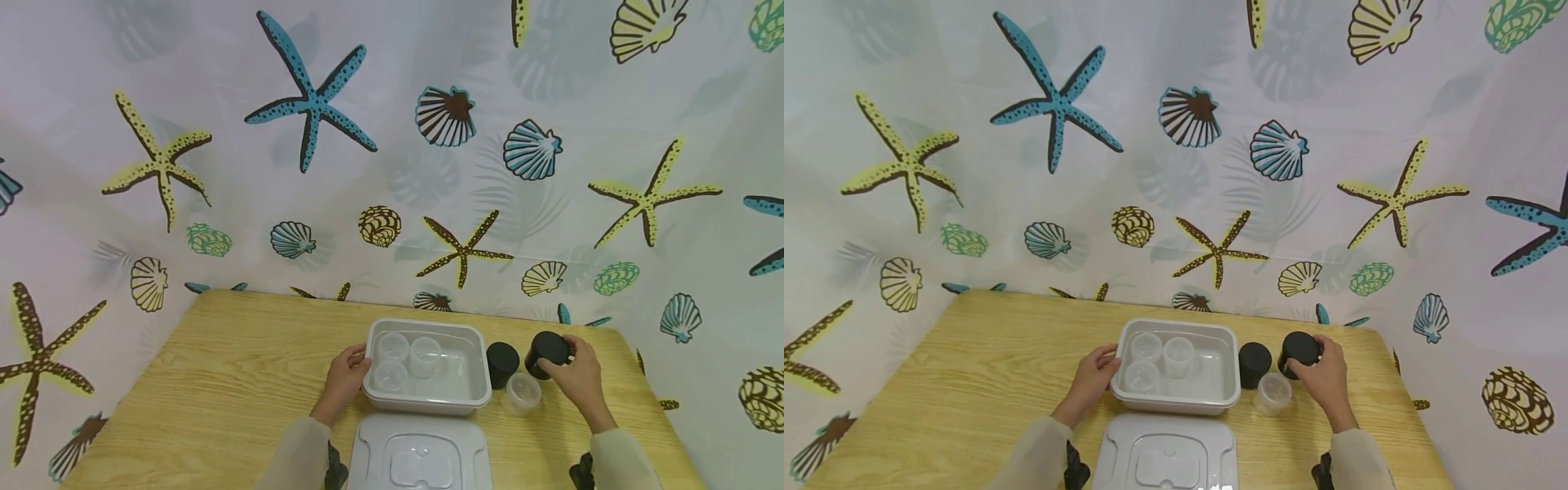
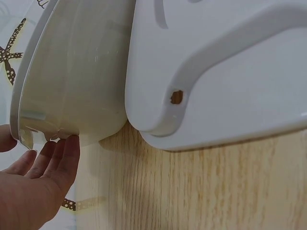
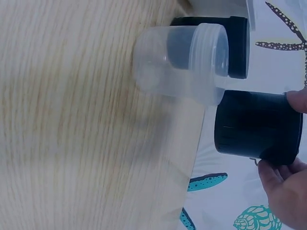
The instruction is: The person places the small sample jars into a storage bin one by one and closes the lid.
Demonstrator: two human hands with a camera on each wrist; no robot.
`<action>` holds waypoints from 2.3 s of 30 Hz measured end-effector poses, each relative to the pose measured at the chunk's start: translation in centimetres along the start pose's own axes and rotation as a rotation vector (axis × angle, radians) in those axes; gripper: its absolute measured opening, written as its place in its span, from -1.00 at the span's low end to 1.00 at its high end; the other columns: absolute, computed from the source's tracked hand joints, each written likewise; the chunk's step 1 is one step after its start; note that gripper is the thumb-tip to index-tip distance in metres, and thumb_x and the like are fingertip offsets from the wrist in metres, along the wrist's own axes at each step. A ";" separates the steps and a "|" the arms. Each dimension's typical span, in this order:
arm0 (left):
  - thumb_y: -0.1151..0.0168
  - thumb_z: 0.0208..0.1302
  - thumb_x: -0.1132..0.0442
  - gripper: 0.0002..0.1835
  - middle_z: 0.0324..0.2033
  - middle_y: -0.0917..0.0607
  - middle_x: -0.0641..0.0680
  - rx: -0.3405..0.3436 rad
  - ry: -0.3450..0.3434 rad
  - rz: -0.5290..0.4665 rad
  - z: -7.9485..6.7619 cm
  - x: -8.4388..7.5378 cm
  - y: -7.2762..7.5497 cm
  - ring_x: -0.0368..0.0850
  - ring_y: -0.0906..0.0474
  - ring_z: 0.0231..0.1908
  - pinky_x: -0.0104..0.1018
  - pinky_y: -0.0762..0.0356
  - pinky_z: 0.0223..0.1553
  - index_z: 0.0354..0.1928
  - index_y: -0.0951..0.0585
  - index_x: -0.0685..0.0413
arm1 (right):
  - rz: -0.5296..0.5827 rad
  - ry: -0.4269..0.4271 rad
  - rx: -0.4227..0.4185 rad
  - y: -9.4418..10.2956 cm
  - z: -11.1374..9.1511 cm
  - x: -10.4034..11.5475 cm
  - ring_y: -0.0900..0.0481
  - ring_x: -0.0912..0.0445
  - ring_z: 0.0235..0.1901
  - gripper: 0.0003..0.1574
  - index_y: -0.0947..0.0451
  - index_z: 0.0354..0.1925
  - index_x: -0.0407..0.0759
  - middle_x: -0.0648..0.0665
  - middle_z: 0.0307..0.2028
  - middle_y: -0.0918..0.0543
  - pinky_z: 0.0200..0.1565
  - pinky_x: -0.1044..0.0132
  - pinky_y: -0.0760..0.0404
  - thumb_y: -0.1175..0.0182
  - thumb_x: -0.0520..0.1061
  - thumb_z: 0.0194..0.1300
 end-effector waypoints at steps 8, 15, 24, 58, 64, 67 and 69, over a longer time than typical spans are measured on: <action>-0.03 0.40 0.32 -0.58 0.10 -0.56 0.35 -0.003 0.000 0.011 0.0 0.0 0.0 0.17 -0.54 0.09 -0.14 -0.59 -0.04 0.26 -0.39 0.24 | 0.014 -0.012 0.024 0.3 -0.3 0.3 -0.31 -0.28 0.16 -0.11 -0.12 0.32 -0.47 -0.47 0.19 -0.28 0.17 -0.12 -0.39 -0.28 -0.11 0.19; -0.04 0.39 0.33 -0.59 0.08 -0.57 0.35 -0.009 -0.010 -0.004 0.0 -0.2 0.1 0.17 -0.54 0.08 -0.11 -0.58 0.00 0.25 -0.40 0.26 | 0.024 0.005 0.013 0.5 -0.5 0.8 -0.32 -0.28 0.16 -0.10 -0.14 0.31 -0.47 -0.46 0.19 -0.30 0.17 -0.12 -0.40 -0.31 -0.12 0.16; -0.04 0.39 0.33 -0.58 0.09 -0.56 0.35 -0.006 -0.005 -0.016 -0.1 -0.3 0.0 0.17 -0.54 0.08 -0.14 -0.59 -0.03 0.25 -0.40 0.26 | 0.030 -0.009 0.066 0.4 -1.0 1.9 -0.31 -0.29 0.20 -0.09 -0.13 0.32 -0.46 -0.45 0.22 -0.30 0.21 -0.11 -0.39 -0.30 -0.12 0.15; -0.02 0.41 0.29 -0.58 0.11 -0.56 0.33 0.012 0.004 -0.028 -0.3 -0.2 0.0 0.11 -0.56 0.04 -0.28 -0.59 -0.19 0.27 -0.39 0.24 | 0.132 0.054 0.116 -2.0 -1.5 5.9 -0.32 -0.22 0.23 -0.13 -0.18 0.30 -0.39 -0.37 0.23 -0.32 0.25 -0.06 -0.37 -0.34 -0.16 0.11; -0.02 0.41 0.30 -0.58 0.11 -0.56 0.32 0.011 0.001 -0.032 -0.1 0.0 0.0 0.09 -0.56 0.03 -0.30 -0.58 -0.20 0.27 -0.39 0.22 | 0.123 0.078 0.128 -2.9 -1.5 6.8 -0.34 -0.22 0.21 -0.14 -0.21 0.28 -0.38 -0.38 0.23 -0.33 0.23 -0.06 -0.40 -0.35 -0.15 0.11; -0.02 0.41 0.30 -0.59 0.10 -0.56 0.31 0.013 0.007 -0.036 -0.1 0.1 -0.1 0.08 -0.56 0.03 -0.30 -0.58 -0.20 0.26 -0.40 0.21 | 0.129 0.083 0.132 -3.4 -1.5 7.3 -0.35 -0.22 0.21 -0.15 -0.22 0.27 -0.37 -0.37 0.22 -0.33 0.22 -0.06 -0.41 -0.36 -0.15 0.11; -0.02 0.41 0.30 -0.58 0.10 -0.56 0.32 0.014 0.004 -0.035 -0.2 0.1 0.0 0.09 -0.56 0.03 -0.28 -0.59 -0.19 0.26 -0.39 0.22 | 0.129 0.090 0.134 -3.6 -1.5 7.6 -0.36 -0.21 0.21 -0.16 -0.23 0.27 -0.37 -0.36 0.22 -0.33 0.22 -0.06 -0.41 -0.36 -0.16 0.10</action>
Point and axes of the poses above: each hand's wrist, its own z-axis towards the middle knuckle, its own y-axis out of the back of the hand, x = y × z, the point moved 8 cm from there along z, towards the middle knuckle
